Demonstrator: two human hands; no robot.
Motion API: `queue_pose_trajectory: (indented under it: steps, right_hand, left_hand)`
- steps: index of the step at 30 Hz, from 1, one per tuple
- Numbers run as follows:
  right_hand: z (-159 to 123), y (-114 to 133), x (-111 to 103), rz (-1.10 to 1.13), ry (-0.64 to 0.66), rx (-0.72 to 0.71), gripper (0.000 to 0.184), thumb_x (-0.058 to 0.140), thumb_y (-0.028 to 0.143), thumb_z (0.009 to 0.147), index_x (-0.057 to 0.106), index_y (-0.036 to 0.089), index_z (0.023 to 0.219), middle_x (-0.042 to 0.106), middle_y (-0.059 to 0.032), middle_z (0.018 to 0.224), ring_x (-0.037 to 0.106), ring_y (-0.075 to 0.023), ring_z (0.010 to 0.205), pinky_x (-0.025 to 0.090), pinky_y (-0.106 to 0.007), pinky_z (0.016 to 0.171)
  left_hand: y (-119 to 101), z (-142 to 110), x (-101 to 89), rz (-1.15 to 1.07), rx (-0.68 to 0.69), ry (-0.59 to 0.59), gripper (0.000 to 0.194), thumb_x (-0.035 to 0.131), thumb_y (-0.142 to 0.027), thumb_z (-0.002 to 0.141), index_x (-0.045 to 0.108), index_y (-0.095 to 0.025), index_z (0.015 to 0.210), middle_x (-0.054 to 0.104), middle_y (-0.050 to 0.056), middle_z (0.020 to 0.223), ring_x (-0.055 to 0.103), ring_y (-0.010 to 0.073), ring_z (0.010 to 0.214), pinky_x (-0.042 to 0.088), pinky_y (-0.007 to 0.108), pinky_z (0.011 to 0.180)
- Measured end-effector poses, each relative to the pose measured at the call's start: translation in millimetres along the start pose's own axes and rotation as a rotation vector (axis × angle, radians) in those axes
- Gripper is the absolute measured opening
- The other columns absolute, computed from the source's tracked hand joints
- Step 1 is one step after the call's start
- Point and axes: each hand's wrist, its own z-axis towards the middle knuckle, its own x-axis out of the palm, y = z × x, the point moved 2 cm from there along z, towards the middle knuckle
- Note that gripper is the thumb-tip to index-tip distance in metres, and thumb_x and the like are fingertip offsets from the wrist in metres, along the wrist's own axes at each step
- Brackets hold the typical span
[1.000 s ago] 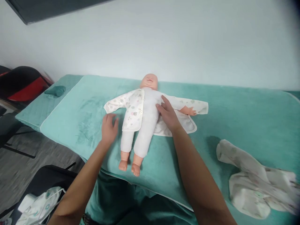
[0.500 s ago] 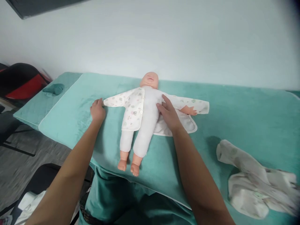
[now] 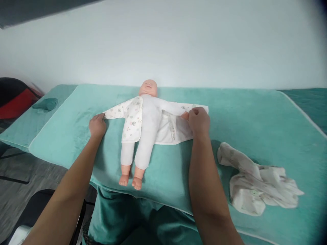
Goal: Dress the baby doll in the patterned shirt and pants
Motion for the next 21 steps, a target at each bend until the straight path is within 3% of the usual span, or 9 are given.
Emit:
queue_pose_trajectory:
  steps: [5, 9, 13, 17, 21]
  right_hand:
    - [1, 0, 6, 0.19, 0.045, 0.005, 0.016, 0.053, 0.031, 0.086, 0.067, 0.023, 0.086, 0.075, -0.0082, 0.094, 0.066, -0.025, 0.095, 0.052, -0.044, 0.094]
    - [3, -4, 6, 0.706, 0.073, 0.14, 0.016, 0.06, 0.026, 0.08, 0.063, 0.024, 0.095, 0.076, -0.0076, 0.098, 0.073, -0.0232, 0.096, 0.06, -0.042, 0.088]
    - [10, -6, 13, 1.163, 0.143, 0.169, 0.019, 0.062, 0.021, 0.08, 0.057, 0.025, 0.098, 0.073, -0.0089, 0.117, 0.072, -0.0217, 0.116, 0.061, -0.042, 0.1]
    - [14, -7, 25, 1.23, 0.216, 0.271, 0.007, 0.053, 0.022, 0.087, 0.058, 0.025, 0.091, 0.073, -0.0095, 0.118, 0.068, -0.0207, 0.124, 0.061, -0.044, 0.104]
    - [13, -8, 25, 1.106, 0.134, 0.212, 0.013, 0.06, 0.025, 0.082, 0.056, 0.024, 0.094, 0.071, -0.0094, 0.118, 0.071, -0.0201, 0.116, 0.059, -0.041, 0.105]
  left_hand:
    - [0, 2, -0.6, -0.048, -0.023, -0.032, 0.05, 0.039, -0.015, 0.093, 0.07, -0.014, 0.132, 0.07, 0.014, 0.136, 0.062, 0.0298, 0.127, 0.046, 0.043, 0.108]
    - [0, 4, -0.9, -0.052, -0.043, -0.025, 0.052, 0.039, -0.011, 0.09, 0.07, -0.016, 0.132, 0.071, 0.013, 0.134, 0.062, 0.0297, 0.127, 0.045, 0.044, 0.109]
    - [0, 5, -1.0, -0.053, -0.075, -0.045, 0.053, 0.037, -0.012, 0.092, 0.066, -0.015, 0.136, 0.071, 0.014, 0.133, 0.062, 0.0304, 0.125, 0.046, 0.044, 0.108]
    - [0, 2, -2.7, -0.088, -0.019, -0.079, 0.051, 0.038, -0.011, 0.093, 0.061, -0.014, 0.139, 0.066, 0.016, 0.138, 0.057, 0.029, 0.133, 0.042, 0.043, 0.114]
    - [-6, -4, -9.4, -0.1, 0.073, -0.116, 0.049, 0.04, -0.007, 0.09, 0.062, -0.016, 0.133, 0.063, 0.013, 0.144, 0.052, 0.0262, 0.139, 0.038, 0.043, 0.118]
